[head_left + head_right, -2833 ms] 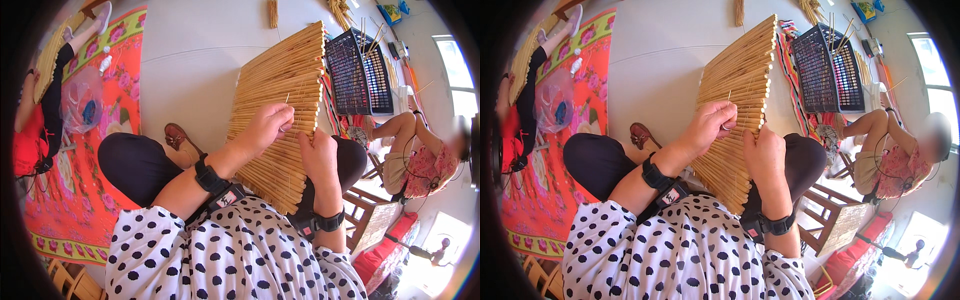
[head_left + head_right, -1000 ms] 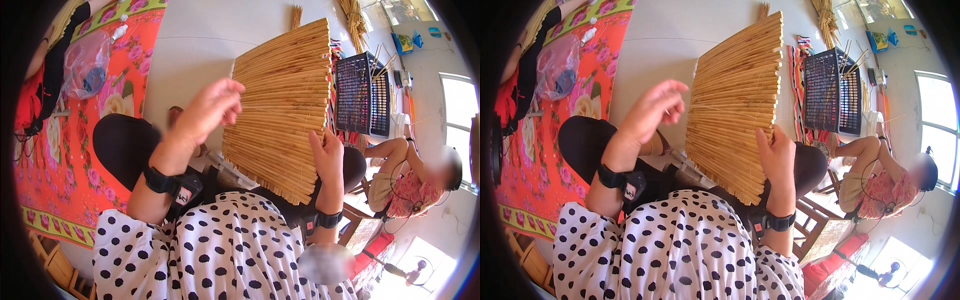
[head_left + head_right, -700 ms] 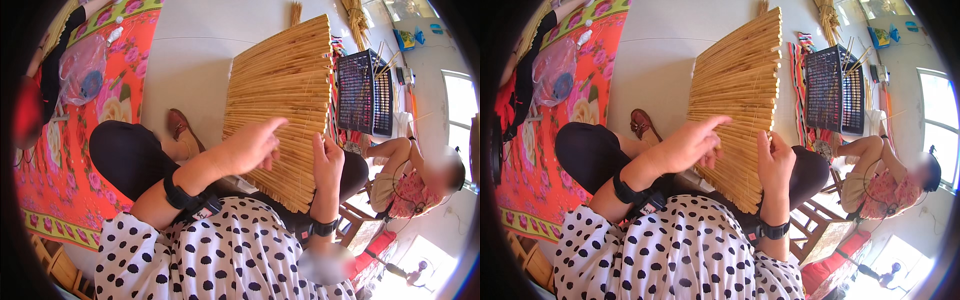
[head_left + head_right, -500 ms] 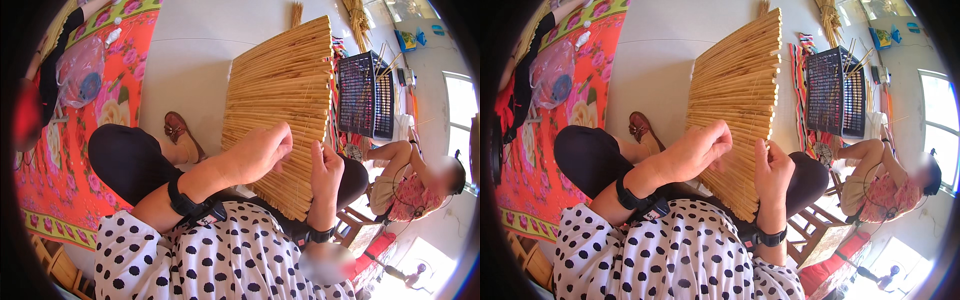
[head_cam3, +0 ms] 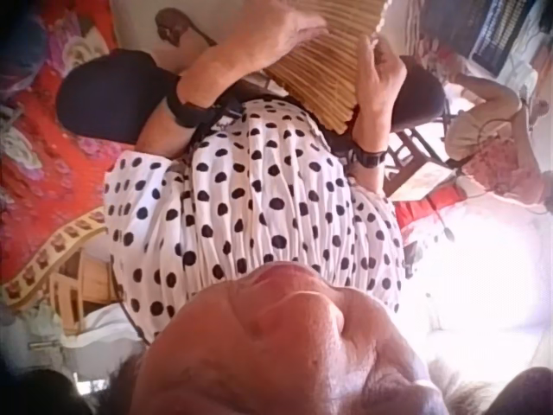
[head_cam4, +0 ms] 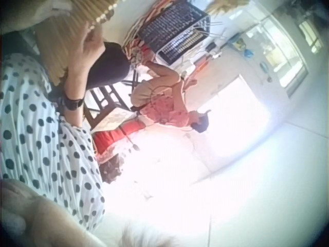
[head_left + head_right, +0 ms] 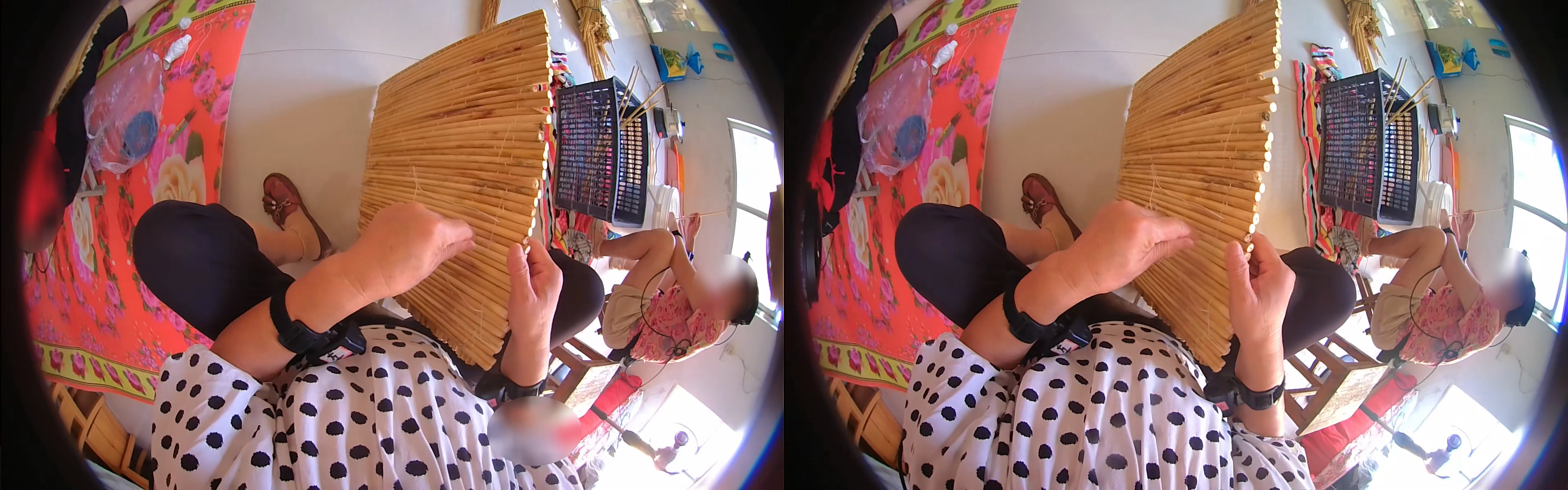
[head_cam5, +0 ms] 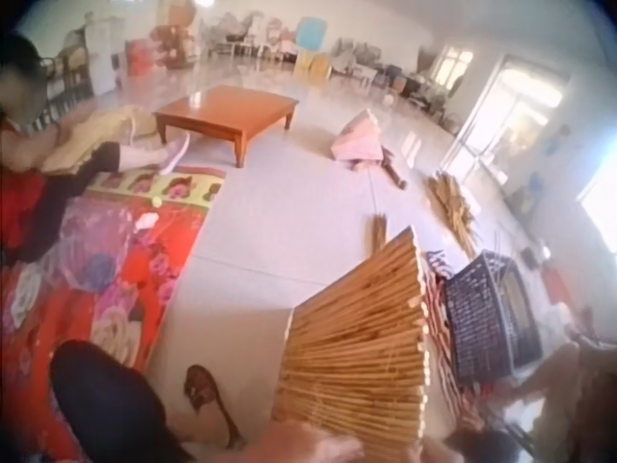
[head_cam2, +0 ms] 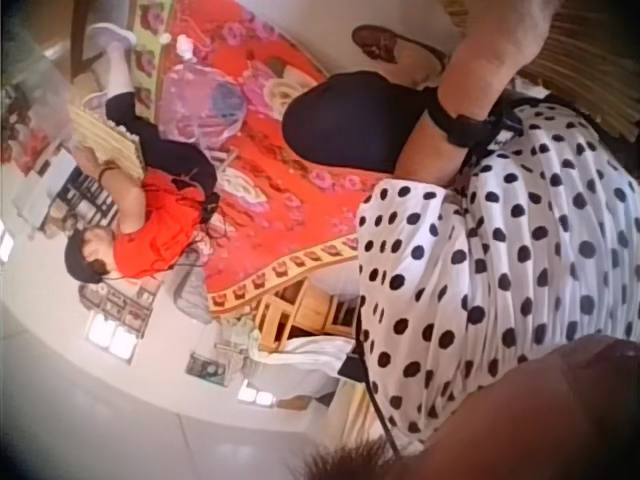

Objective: The person is weaving bamboo sticks together using a string. They are sitting on the floor and holding the bamboo sticks in their hands, wrapping the string around them to secure them.

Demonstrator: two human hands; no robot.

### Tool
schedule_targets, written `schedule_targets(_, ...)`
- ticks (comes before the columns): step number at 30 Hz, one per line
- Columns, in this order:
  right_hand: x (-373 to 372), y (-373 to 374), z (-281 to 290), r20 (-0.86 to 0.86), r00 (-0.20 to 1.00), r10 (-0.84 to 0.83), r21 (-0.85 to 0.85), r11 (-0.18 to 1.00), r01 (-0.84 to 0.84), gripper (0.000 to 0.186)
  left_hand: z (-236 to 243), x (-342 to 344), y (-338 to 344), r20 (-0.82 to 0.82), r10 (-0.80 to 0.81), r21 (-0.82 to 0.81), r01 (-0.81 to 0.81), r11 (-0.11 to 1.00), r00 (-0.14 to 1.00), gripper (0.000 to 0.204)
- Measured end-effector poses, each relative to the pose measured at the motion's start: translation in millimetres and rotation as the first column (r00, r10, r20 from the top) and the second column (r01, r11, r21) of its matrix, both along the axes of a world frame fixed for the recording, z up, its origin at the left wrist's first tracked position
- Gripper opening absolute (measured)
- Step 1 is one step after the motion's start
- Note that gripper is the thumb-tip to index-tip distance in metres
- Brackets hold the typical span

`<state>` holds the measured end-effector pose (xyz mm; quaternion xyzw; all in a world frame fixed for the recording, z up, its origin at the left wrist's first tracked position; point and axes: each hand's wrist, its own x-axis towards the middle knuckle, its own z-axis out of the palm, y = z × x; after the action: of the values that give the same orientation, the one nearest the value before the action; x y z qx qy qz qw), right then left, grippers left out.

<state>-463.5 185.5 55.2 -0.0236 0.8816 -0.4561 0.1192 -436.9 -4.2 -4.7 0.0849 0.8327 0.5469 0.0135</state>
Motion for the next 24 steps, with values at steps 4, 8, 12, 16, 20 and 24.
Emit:
schedule_targets(4,1.5,3.8,-2.9,0.043,0.999,-0.001,-0.056,0.998,0.004,0.025,6.4,-0.4,-4.5,0.003,-0.043,-0.062,0.043,0.997,0.999,0.018)
schedule_targets(8,1.3,3.7,-2.6,0.056,0.998,-0.026,-0.051,0.998,0.029,0.024,10.7,0.8,-9.3,-0.014,-0.053,-0.095,0.051,0.994,0.999,0.014)
schedule_targets(12,1.9,1.7,-1.8,0.041,0.998,-0.044,-0.038,0.998,0.046,0.022,4.0,0.2,-5.2,-0.079,0.007,0.064,-0.002,0.998,0.997,0.015)
schedule_targets(16,2.6,1.9,-3.4,0.039,0.997,-0.065,-0.06,0.996,0.067,0.022,3.9,0.4,-1.5,-0.019,0.028,0.117,-0.026,0.993,0.999,0.016)
schedule_targets(20,2.7,0.4,-3.6,0.057,0.994,-0.091,-0.089,0.991,0.096,0.023,-1.4,-2.8,-0.7,-0.106,0.037,0.154,-0.02,0.988,0.994,0.017)
schedule_targets(24,3.1,2.3,-3.3,0.081,0.991,-0.107,-0.088,0.99,0.114,0.023,3.1,-4.9,-5.2,-0.05,0.009,0.082,-0.005,0.997,0.999,0.013)
